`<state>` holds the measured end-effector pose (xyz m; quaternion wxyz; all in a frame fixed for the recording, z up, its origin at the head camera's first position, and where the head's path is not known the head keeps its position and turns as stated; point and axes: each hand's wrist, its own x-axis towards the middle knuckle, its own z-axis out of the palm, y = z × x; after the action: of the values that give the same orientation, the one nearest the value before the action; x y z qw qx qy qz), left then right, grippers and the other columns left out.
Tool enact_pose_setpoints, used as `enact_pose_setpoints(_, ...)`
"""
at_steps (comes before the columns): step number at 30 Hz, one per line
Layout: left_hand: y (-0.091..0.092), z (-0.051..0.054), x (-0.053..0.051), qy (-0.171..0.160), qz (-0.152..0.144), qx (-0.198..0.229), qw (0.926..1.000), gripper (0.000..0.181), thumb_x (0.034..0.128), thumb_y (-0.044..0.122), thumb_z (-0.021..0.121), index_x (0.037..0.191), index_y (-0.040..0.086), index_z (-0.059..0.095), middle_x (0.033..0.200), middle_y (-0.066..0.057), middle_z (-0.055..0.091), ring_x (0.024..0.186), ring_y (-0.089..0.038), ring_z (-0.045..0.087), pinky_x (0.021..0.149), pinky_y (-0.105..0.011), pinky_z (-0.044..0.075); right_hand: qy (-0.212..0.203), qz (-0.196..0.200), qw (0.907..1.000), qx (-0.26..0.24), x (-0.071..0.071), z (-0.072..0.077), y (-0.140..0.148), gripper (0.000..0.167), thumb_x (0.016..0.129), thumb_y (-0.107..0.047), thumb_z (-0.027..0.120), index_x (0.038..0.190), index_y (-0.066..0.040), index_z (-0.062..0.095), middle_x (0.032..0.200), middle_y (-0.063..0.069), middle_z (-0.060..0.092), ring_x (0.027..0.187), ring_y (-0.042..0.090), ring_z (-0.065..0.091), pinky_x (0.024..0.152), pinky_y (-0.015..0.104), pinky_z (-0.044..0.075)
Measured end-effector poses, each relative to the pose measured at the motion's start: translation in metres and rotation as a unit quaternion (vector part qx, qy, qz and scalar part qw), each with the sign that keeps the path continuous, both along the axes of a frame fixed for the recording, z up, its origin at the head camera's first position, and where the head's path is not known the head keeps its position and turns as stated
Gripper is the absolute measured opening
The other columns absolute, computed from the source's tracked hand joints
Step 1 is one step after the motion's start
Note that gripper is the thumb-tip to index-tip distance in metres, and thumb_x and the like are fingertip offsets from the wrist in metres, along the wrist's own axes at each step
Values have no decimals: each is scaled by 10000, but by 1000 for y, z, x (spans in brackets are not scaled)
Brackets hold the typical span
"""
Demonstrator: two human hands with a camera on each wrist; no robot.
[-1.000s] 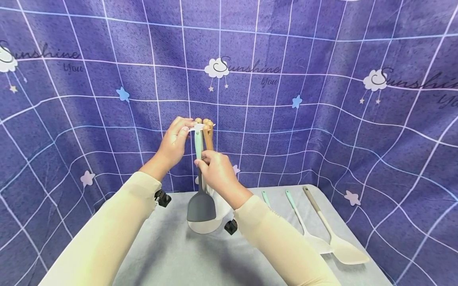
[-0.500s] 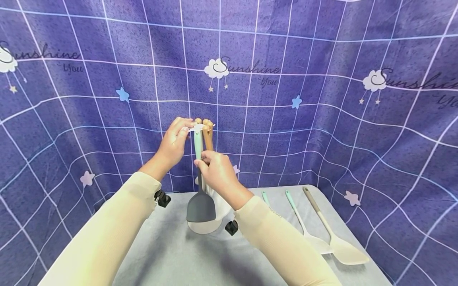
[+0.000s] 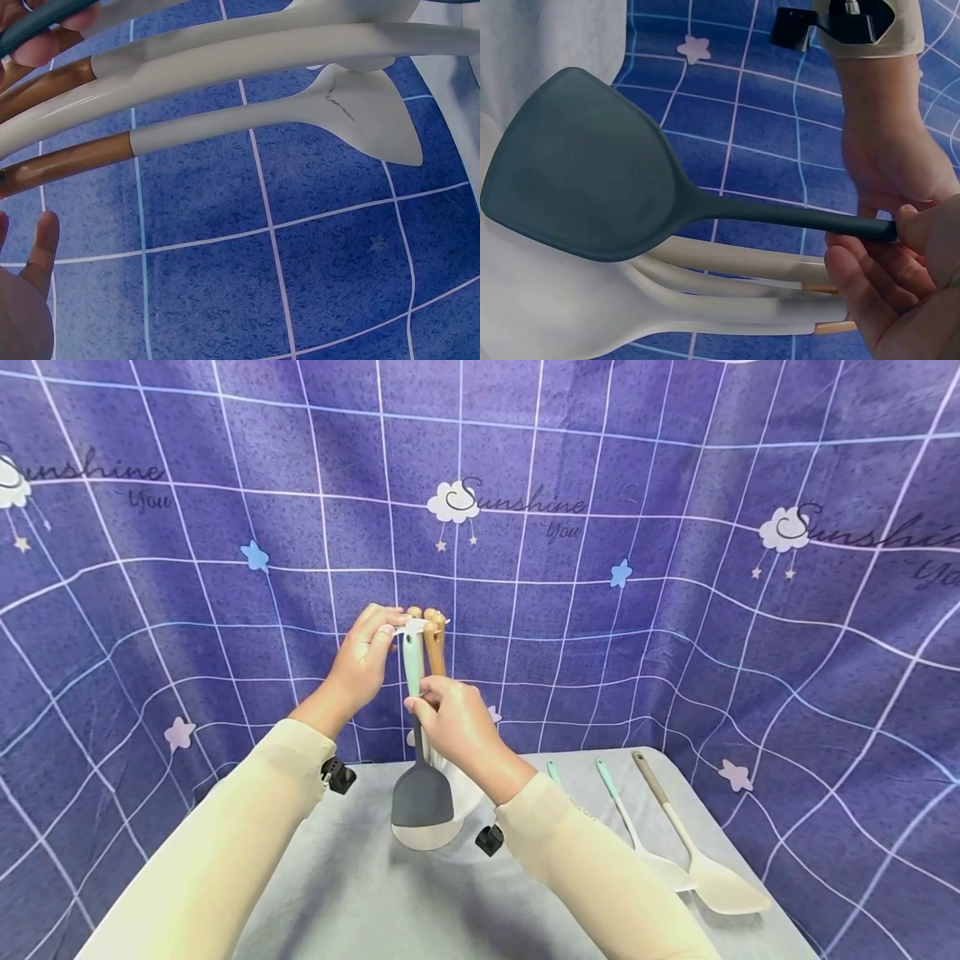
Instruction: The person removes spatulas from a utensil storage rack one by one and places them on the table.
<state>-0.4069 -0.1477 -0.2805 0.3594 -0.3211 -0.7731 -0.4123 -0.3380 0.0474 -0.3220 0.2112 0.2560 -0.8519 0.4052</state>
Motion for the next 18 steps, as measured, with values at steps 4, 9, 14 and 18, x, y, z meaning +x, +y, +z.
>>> enact_pose_setpoints(4,1,1,0,-9,9,16,10000,383,1110,138,445,1288,-42,733,1394,-262,676,1446,-428,597,1279,-560,453,74,71,9999,-13,4,3,2,214,1067,-209,804,1227,-68,804,1075,59,892,997,206,872,898,444,703)
enact_pose_setpoints(9,2,3,0,-71,3,-6,10000,391,1120,157,425,1282,-37,724,1387,-247,672,1477,-409,587,1306,-551,439,296,140,9994,-123,10,8,8,186,1054,-194,813,1183,-61,798,998,48,881,898,169,850,851,423,690)
enact_pose_setpoints(14,2,3,1,-171,27,-7,9998,384,1120,151,421,1276,-31,722,1381,-235,674,1491,-395,582,1317,-541,433,330,321,9982,-393,17,18,16,162,1061,-196,789,1157,-66,799,954,46,872,844,148,833,789,354,662)
enact_pose_setpoints(18,1,1,1,-197,63,15,9998,384,1115,149,424,1275,-31,723,1391,-237,676,1489,-397,583,1317,-548,430,207,495,9959,-727,20,30,25,141,1073,-187,768,1140,-66,799,929,60,870,778,148,803,706,300,622)
